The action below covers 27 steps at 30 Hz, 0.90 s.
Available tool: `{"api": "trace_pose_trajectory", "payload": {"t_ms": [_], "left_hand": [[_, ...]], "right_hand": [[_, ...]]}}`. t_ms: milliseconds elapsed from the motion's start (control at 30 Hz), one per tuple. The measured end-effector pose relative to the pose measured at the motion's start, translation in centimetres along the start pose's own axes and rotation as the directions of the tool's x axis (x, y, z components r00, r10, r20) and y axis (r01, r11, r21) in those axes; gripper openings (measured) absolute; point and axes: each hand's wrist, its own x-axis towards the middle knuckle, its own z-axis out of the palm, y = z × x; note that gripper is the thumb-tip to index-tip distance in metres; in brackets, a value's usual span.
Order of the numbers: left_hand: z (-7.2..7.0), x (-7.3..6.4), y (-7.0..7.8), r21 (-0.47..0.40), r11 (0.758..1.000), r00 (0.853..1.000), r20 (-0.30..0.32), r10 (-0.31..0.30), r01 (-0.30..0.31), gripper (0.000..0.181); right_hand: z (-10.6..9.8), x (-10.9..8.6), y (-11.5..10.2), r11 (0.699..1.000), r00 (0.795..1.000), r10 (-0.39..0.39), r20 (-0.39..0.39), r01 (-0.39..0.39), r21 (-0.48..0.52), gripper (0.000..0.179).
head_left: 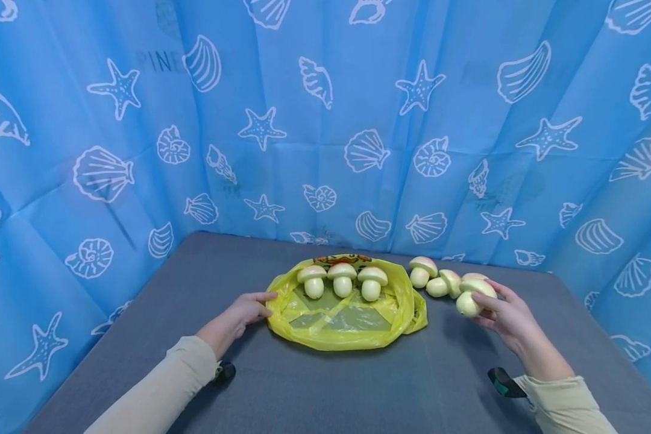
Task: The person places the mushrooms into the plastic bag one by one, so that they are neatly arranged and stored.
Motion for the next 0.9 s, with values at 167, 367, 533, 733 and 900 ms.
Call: {"api": "trace_pose_trajectory", "payload": {"t_ms": [167,367,533,733,900], "left_hand": [[-0.1,0.0,0.1,-0.002,1.000,1.000,0.006,-0.002,0.002,0.051],[-0.2,-0.1,0.1,0.005,1.000,1.000,0.021,0.010,-0.010,0.051],[-0.1,-0.1,0.1,0.007,1.000,1.000,0.019,0.017,-0.017,0.050],[-0.1,-0.1,0.1,0.005,1.000,0.999,0.027,0.017,-0.017,0.050],[-0.1,-0.1,0.1,0.003,1.000,1.000,0.025,0.009,-0.009,0.050]], "right_hand": [[0.6,0.2,0.1,0.999,1.000,-0.019,0.021,0.020,-0.045,0.079],[1.4,0.3,0.3,0.997,0.999,-0.040,0.019,0.041,-0.062,0.072],[2.1,0.1,0.3,0.997,0.998,-0.047,0.046,0.049,-0.066,0.076],[2.7,-0.2,0.3,0.996,0.995,-0.055,0.079,0.059,-0.060,0.076],[3.0,-0.3,0.1,0.995,0.992,-0.078,0.099,0.084,-0.058,0.075]]}}
